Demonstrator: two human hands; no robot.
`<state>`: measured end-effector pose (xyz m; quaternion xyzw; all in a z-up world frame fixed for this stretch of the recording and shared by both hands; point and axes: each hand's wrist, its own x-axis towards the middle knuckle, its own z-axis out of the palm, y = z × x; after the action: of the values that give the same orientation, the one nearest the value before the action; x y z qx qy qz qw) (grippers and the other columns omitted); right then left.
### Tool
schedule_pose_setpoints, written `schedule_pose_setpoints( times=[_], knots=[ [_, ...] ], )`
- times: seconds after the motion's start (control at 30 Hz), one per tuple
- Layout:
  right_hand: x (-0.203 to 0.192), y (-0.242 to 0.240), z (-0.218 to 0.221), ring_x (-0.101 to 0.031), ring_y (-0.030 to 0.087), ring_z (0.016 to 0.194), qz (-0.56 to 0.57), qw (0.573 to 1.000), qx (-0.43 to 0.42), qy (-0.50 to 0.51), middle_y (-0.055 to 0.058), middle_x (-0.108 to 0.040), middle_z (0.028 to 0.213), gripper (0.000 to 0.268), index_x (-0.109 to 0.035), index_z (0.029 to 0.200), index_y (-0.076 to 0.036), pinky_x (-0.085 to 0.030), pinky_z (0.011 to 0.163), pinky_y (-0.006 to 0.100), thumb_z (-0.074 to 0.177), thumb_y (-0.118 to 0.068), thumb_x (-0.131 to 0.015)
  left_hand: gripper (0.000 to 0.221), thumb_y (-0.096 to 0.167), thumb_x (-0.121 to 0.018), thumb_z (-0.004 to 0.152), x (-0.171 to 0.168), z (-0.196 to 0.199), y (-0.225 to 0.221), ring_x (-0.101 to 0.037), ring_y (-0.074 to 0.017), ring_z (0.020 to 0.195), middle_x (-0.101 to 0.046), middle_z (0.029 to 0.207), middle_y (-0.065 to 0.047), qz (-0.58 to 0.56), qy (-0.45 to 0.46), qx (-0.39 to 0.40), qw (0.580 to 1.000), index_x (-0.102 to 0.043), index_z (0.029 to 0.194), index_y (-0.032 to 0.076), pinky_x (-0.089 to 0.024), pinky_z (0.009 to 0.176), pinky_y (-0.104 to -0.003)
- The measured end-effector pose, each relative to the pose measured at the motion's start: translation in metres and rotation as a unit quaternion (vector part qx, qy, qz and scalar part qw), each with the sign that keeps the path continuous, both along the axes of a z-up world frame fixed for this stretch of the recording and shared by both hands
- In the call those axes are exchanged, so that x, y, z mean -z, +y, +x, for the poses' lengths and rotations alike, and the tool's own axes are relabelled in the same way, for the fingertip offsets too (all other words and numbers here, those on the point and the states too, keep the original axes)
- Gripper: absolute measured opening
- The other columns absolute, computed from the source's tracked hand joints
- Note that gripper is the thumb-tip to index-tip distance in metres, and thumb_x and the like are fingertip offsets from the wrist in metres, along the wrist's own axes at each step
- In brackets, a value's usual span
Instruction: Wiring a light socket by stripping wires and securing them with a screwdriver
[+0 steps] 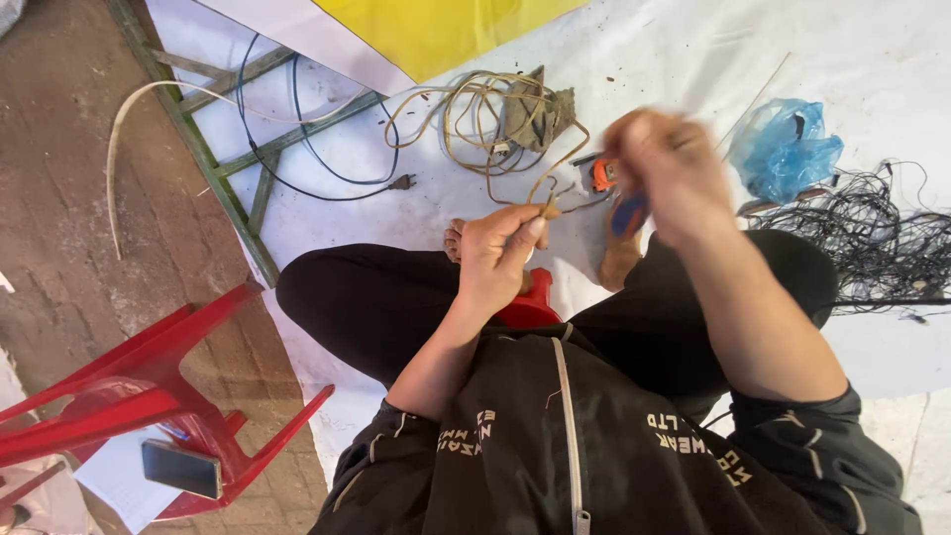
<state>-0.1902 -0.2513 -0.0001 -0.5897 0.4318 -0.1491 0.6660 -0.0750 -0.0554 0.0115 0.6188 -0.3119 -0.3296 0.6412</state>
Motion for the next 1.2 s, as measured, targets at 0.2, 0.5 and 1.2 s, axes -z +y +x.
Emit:
schedule_pose_setpoints(
  times=[0.2,0.5,1.2],
  knots=[
    [-0.026,0.018,0.001,-0.056,0.009,0.066,0.196,0.942,-0.179,-0.207,0.014,-0.063,0.092,0.047,-0.065,0.117,0.009,-0.048,0.053,0.020,0.089,-0.026,-0.078,0.017,0.008,-0.058,0.103,-0.006,0.007,0.003,-0.057,-0.0089,0.063,-0.066,0.068,-0.004,-0.012,0.062,0.047,0.997,-0.075,0.103,0.003,-0.049,0.064,-0.021],
    [-0.025,0.036,0.012,-0.045,0.010,0.056,0.205,0.931,-0.106,-0.282,0.011,-0.058,0.080,0.014,-0.070,0.094,0.004,-0.043,0.047,0.024,0.087,-0.005,-0.079,0.024,0.012,-0.060,0.100,-0.030,0.009,-0.001,-0.055,-0.0068,0.055,-0.064,0.057,0.000,0.003,0.055,0.051,0.997,-0.076,0.081,0.010,-0.048,0.062,-0.017],
    [-0.034,0.012,0.009,-0.060,0.013,0.074,-0.036,0.958,-0.138,-0.249,0.013,-0.065,0.094,0.041,-0.071,0.117,0.000,-0.052,0.059,0.026,0.081,-0.011,-0.087,0.011,0.005,-0.065,0.096,-0.007,0.006,0.006,-0.056,-0.0145,0.056,-0.057,0.057,-0.010,-0.040,0.147,-0.046,0.987,-0.070,0.094,-0.004,-0.048,0.058,-0.025]
  ],
)
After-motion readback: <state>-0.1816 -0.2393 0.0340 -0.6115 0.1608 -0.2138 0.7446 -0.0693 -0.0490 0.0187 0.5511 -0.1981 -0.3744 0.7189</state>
